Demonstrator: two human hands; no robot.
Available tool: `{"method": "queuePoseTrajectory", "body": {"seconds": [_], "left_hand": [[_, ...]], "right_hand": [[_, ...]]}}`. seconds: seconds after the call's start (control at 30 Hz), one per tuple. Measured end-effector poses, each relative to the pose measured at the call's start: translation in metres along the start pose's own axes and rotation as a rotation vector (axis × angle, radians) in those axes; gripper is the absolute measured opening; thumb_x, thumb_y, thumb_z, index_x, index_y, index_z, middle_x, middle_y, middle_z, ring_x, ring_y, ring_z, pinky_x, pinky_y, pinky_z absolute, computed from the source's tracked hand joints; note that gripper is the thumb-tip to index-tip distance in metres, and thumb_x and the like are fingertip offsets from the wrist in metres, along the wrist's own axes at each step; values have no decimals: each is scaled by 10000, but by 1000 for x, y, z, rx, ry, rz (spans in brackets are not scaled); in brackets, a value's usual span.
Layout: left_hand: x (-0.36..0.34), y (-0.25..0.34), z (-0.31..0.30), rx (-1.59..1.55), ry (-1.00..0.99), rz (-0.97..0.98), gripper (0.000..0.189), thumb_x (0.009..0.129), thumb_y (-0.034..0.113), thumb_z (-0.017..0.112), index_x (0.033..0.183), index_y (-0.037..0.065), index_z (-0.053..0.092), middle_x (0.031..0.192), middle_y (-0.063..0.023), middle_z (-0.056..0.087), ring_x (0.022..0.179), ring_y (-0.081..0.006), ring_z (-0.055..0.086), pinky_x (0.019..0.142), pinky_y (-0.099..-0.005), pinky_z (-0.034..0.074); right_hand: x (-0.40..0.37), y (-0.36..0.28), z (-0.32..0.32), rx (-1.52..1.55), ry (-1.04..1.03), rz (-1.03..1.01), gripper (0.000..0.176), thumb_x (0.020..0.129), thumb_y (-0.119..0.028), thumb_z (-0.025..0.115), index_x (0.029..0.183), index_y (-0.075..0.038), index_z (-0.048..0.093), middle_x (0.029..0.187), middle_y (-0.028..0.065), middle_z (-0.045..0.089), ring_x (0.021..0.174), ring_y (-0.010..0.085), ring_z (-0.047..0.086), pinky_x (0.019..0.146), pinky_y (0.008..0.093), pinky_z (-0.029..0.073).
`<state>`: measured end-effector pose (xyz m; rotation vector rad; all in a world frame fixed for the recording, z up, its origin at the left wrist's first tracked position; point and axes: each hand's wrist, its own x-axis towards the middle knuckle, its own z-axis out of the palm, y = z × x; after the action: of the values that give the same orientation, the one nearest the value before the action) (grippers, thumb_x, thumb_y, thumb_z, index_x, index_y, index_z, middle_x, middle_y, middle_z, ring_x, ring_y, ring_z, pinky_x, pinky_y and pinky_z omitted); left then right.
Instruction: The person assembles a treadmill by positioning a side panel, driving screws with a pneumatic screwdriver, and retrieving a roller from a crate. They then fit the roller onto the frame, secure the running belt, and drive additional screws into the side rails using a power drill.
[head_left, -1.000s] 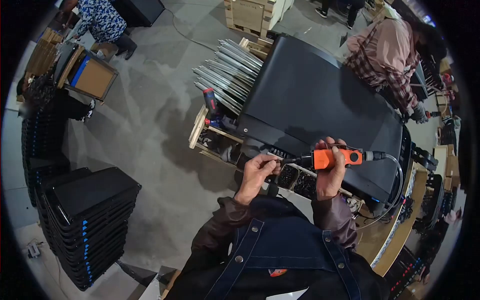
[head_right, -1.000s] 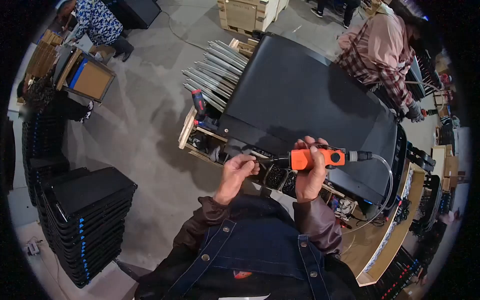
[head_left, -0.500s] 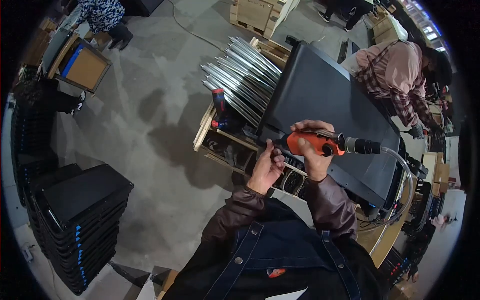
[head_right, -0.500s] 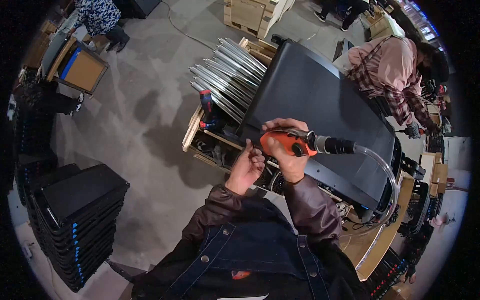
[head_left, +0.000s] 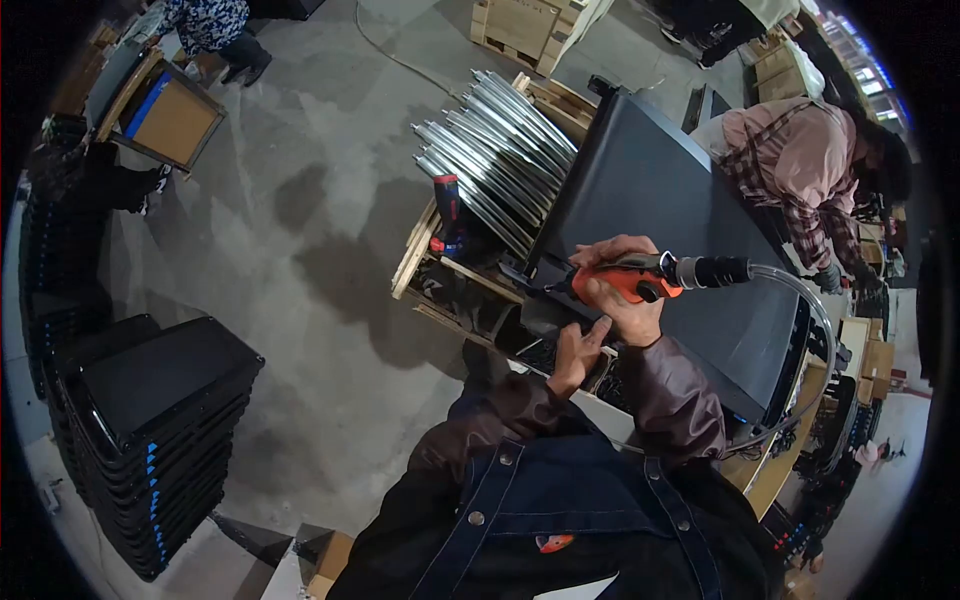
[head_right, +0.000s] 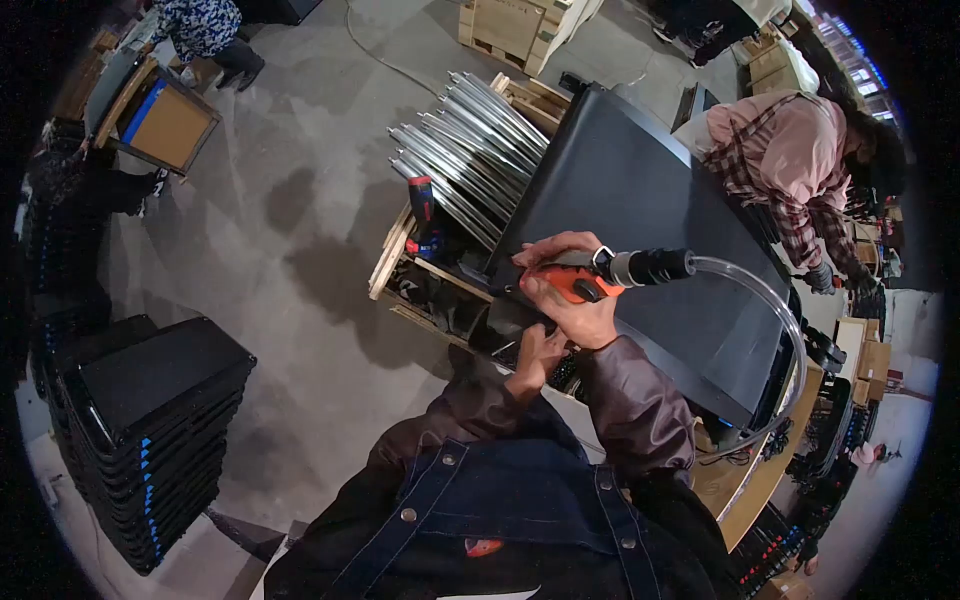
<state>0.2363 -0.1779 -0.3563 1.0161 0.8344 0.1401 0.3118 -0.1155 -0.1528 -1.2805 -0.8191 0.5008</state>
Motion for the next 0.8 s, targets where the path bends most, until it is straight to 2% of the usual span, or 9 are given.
{"method": "queuePoseTrajectory", "body": {"seconds": [0.07, 0.17, 0.3, 0.4, 0.47, 0.57, 0.67, 0.7, 0.8], "left_hand": [[-3, 2, -4, 272, 49, 182, 675, 878, 507, 715, 704, -131, 583, 674, -244, 634, 659, -263, 655, 575, -429, 496], [-7, 8, -3, 160, 68, 219, 679, 874, 513, 706, 730, -139, 584, 731, -323, 633, 687, -344, 680, 600, -460, 490], [-13, 16, -9, 227, 55, 253, 690, 866, 533, 701, 762, -141, 593, 748, -316, 637, 721, -348, 681, 636, -457, 486], [-1, -5, -3, 195, 59, 290, 671, 873, 519, 705, 785, -137, 598, 732, -274, 635, 717, -257, 642, 653, -438, 482], [2, -6, -1, 9, 38, 227, 636, 880, 498, 708, 796, -124, 604, 739, -233, 639, 747, -216, 614, 671, -427, 483], [-5, 6, -3, -78, 31, 33, 574, 896, 465, 705, 818, -97, 620, 784, -154, 661, 783, -203, 598, 692, -403, 482], [-38, 46, -5, -303, 15, 35, 434, 926, 402, 701, 867, -26, 652, 827, -33, 637, 739, -130, 533, 683, -334, 460], [-27, 30, -12, -94, 35, 40, 383, 941, 374, 695, 821, 16, 637, 829, -13, 624, 720, -94, 512, 644, -307, 444], [-29, 30, -12, -185, 55, 23, 404, 953, 396, 672, 988, -7, 656, 936, -62, 679, 774, -150, 620, 698, -314, 503]], "right_hand": [[-1, 6, -2, -68, -61, -80, 349, 809, -40, 757, 1059, -25, 515, 932, 139, 641, 925, 305, 672, 981, 546, 501], [-2, 8, 2, -52, -22, -50, 329, 812, -44, 757, 1036, -29, 516, 908, 131, 640, 908, 297, 672, 975, 541, 503], [-5, 16, 4, -49, -35, -36, 347, 805, -70, 778, 1041, -27, 526, 938, 140, 652, 929, 293, 675, 973, 521, 507], [-3, 8, 3, -91, -99, 59, 359, 774, -2, 747, 1105, -5, 608, 1093, 137, 685, 996, 200, 665, 931, 362, 519], [8, -2, 0, -196, -140, 30, 439, 768, -17, 752, 1181, 1, 602, 1158, 127, 676, 1061, 192, 646, 922, 343, 516], [-15, -17, -17, 2, 37, 37, 527, 744, -55, 791, 1219, 11, 571, 1307, 145, 583, 1120, 251, 630, 936, 379, 510], [-73, -47, -56, -53, 308, -48, 645, 741, -78, 820, 1277, -30, 465, 1187, 124, 555, 1094, 297, 633, 920, 448, 535], [-98, -55, -77, -61, 381, -113, 629, 731, -85, 837, 1225, -54, 448, 1149, 108, 526, 1070, 290, 633, 907, 473, 544], [-196, -99, -126, -108, 735, -55, 535, 741, -59, 819, 1136, -71, 457, 1070, 101, 572, 958, 240, 642, 858, 432, 566]]}}
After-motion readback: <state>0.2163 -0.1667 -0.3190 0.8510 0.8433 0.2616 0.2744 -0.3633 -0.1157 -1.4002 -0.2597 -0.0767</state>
